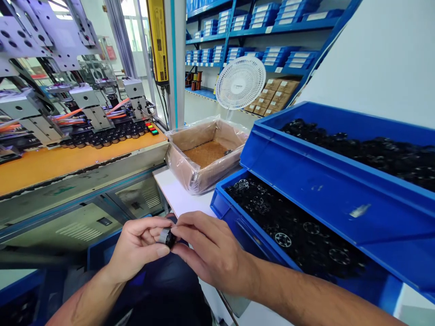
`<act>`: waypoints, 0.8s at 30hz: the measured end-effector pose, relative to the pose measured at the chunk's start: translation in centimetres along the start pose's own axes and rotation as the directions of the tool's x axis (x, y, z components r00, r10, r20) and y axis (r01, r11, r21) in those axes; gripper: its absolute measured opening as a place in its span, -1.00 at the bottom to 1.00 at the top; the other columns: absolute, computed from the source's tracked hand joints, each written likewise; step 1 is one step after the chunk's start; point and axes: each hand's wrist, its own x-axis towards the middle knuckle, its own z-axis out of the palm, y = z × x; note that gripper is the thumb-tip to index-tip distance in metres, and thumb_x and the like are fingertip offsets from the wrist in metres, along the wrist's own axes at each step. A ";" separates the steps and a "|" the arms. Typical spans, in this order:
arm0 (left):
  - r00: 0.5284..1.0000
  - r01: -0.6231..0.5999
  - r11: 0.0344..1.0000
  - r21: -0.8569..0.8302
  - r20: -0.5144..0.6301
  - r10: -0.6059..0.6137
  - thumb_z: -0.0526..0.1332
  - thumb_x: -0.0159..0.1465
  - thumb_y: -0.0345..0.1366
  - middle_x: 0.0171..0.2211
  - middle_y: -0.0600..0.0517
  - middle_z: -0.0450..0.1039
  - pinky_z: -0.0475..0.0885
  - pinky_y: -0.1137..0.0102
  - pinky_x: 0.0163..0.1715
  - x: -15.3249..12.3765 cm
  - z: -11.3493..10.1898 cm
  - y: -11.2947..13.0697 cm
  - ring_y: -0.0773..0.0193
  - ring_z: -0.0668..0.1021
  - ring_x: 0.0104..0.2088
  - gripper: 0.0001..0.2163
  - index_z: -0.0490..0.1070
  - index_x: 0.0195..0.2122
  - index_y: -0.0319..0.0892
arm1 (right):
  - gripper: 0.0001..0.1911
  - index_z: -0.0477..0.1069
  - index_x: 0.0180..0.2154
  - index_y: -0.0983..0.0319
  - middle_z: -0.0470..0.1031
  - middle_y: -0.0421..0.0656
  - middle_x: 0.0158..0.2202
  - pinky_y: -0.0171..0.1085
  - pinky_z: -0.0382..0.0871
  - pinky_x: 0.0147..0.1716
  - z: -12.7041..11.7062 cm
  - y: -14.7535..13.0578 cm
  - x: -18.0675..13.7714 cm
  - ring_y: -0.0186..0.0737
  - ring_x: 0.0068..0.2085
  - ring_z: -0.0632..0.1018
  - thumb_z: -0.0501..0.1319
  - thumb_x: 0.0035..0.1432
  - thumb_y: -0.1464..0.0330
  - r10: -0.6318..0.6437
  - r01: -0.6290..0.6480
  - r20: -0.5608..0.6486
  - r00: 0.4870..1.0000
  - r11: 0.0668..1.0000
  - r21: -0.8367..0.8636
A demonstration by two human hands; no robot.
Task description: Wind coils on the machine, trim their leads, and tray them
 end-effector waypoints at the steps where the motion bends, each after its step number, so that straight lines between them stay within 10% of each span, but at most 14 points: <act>1: 1.000 0.000 1.000 -0.004 0.002 0.000 0.43 0.01 -0.57 -0.32 0.01 0.67 0.56 0.55 -0.27 0.0 0.0 0.0 0.36 0.66 -0.33 -0.65 0.61 -0.17 -0.15 | -0.86 0.42 -0.12 0.37 0.50 0.00 -0.22 -0.33 0.55 -0.23 0.0 0.0 -0.1 -0.25 -0.19 0.56 0.19 0.28 0.48 -0.004 0.003 0.007 1.000 1.000 0.012; 24: 0.999 0.001 0.999 0.049 -0.045 0.001 0.48 -0.02 -0.48 -0.35 -0.04 0.66 0.59 0.45 -0.31 -0.2 0.0 0.1 0.28 0.66 -0.37 -0.67 0.60 -0.19 -0.22 | -0.83 0.43 -0.09 0.36 0.51 0.02 -0.21 -0.30 0.57 -0.26 0.0 0.0 0.0 -0.21 -0.20 0.56 0.20 0.27 0.49 -0.024 0.024 -0.001 1.000 1.000 0.015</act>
